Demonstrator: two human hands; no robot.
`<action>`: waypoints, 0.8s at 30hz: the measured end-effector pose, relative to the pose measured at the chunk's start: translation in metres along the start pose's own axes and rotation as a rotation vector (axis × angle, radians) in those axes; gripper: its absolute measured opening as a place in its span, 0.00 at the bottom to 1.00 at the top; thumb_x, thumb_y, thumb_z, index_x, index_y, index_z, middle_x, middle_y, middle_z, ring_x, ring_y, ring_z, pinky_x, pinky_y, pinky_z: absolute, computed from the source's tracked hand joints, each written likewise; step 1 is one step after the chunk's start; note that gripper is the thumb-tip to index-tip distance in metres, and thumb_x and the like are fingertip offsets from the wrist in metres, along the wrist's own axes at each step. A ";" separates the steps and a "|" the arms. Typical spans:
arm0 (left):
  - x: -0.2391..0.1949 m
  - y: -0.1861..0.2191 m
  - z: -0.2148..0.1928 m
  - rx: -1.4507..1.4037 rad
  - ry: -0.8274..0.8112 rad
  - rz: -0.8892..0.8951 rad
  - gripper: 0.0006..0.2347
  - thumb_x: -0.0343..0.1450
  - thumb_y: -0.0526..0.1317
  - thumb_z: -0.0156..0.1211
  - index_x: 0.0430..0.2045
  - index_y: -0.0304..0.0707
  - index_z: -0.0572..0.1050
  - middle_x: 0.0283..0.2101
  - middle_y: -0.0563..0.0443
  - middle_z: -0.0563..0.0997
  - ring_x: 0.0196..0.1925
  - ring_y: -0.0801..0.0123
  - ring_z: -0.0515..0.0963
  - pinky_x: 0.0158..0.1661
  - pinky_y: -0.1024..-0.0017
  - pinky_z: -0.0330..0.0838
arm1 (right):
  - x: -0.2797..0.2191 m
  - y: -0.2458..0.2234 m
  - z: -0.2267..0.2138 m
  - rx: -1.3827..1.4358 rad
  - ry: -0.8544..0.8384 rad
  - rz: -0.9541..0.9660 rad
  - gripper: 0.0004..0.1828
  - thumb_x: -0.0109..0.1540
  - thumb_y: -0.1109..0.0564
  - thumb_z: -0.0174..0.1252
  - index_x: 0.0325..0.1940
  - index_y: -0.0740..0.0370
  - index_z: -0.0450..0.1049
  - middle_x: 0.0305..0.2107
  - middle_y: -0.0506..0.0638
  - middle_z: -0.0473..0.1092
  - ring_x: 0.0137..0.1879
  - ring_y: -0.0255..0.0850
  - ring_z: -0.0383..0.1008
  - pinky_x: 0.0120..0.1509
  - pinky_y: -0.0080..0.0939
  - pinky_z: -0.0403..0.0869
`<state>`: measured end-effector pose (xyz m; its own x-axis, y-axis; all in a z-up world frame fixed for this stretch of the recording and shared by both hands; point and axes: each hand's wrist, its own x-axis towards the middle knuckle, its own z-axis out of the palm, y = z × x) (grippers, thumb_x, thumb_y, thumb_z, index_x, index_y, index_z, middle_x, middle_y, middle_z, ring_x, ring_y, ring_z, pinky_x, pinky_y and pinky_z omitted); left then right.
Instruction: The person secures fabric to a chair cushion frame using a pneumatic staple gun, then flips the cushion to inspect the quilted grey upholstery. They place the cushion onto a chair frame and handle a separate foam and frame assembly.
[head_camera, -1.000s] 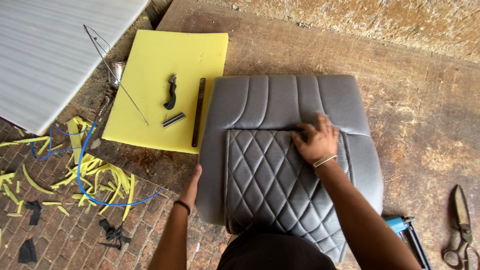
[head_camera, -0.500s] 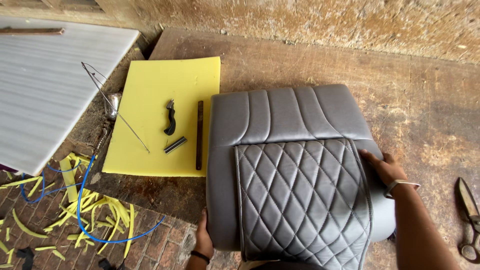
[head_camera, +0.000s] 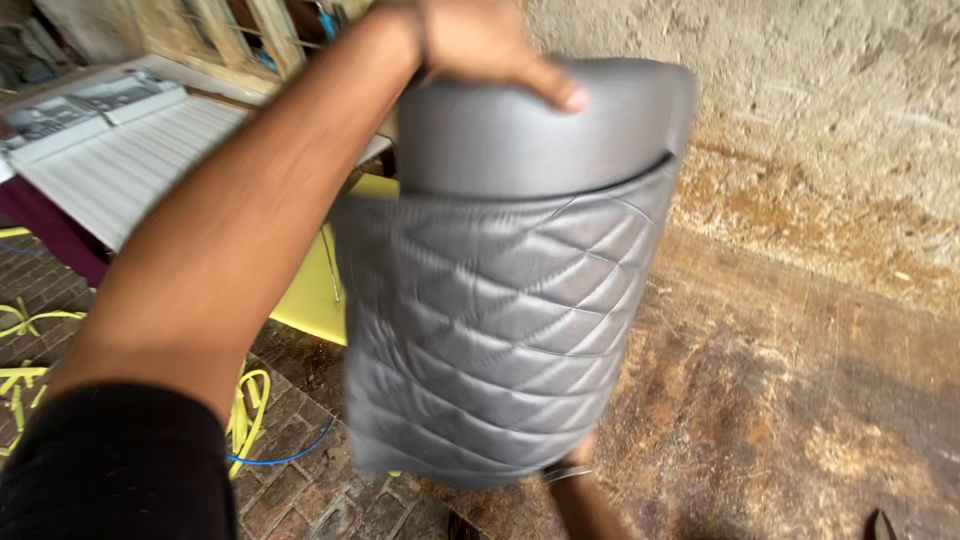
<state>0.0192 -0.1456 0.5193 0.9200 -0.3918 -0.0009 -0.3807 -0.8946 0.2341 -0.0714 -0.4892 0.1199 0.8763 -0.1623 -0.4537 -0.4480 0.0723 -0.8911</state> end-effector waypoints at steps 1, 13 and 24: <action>0.016 0.032 -0.015 0.026 -0.120 -0.036 0.36 0.58 0.71 0.62 0.44 0.36 0.82 0.44 0.37 0.84 0.43 0.48 0.87 0.45 0.55 0.80 | -0.009 -0.005 0.003 0.011 -0.031 -0.024 0.44 0.60 0.35 0.59 0.67 0.74 0.70 0.61 0.70 0.72 0.66 0.59 0.73 0.71 0.58 0.71; 0.065 0.192 -0.007 0.313 0.042 0.366 0.31 0.50 0.64 0.74 0.39 0.43 0.82 0.44 0.47 0.83 0.43 0.61 0.85 0.43 0.66 0.79 | -0.130 -0.079 0.008 0.063 -0.130 -0.272 0.34 0.61 0.45 0.60 0.65 0.70 0.70 0.60 0.65 0.72 0.66 0.53 0.73 0.72 0.54 0.70; 0.108 0.187 0.060 0.172 0.624 0.840 0.15 0.70 0.56 0.57 0.24 0.50 0.84 0.29 0.53 0.84 0.39 0.61 0.82 0.56 0.50 0.67 | -0.171 -0.215 -0.039 -0.255 0.355 -1.013 0.27 0.62 0.53 0.62 0.63 0.67 0.70 0.59 0.61 0.72 0.66 0.48 0.73 0.72 0.51 0.69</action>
<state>0.0415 -0.3683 0.5049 0.2214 -0.7621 0.6084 -0.8795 -0.4256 -0.2129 -0.1319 -0.5151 0.3898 0.7756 -0.3080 0.5509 0.3897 -0.4530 -0.8018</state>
